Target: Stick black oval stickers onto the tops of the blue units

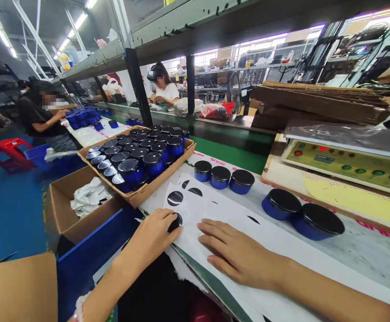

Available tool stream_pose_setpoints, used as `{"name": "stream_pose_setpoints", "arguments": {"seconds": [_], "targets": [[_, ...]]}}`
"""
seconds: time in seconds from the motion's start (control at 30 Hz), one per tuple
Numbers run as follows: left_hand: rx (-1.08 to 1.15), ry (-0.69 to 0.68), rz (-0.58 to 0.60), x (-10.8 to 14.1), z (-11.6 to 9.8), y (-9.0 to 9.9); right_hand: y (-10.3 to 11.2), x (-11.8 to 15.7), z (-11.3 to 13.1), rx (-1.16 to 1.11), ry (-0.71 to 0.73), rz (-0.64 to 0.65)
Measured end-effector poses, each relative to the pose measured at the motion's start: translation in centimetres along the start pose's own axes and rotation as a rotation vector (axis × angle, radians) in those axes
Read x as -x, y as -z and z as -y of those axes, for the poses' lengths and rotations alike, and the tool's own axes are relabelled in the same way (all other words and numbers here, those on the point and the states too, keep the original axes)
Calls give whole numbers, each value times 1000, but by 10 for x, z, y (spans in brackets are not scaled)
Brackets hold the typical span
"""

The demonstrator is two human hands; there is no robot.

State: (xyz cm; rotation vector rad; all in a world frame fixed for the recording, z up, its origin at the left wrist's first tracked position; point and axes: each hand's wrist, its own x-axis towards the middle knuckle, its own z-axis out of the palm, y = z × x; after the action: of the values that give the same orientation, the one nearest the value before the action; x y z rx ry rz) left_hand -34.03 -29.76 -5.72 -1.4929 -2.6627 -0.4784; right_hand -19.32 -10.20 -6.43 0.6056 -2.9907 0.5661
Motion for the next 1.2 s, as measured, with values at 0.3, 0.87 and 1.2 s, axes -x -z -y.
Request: {"name": "stream_pose_setpoints", "arguments": {"seconds": [0.3, 0.87, 1.2], "targets": [[-160, -84, -51, 9, 7, 0, -2, 4, 1, 21, 5, -36], [-276, -201, -692, -15, -15, 35, 26, 4, 0, -810, -386, -382], [505, -480, -230, -120, -147, -45, 119, 90, -47, -461, -641, -910]]}}
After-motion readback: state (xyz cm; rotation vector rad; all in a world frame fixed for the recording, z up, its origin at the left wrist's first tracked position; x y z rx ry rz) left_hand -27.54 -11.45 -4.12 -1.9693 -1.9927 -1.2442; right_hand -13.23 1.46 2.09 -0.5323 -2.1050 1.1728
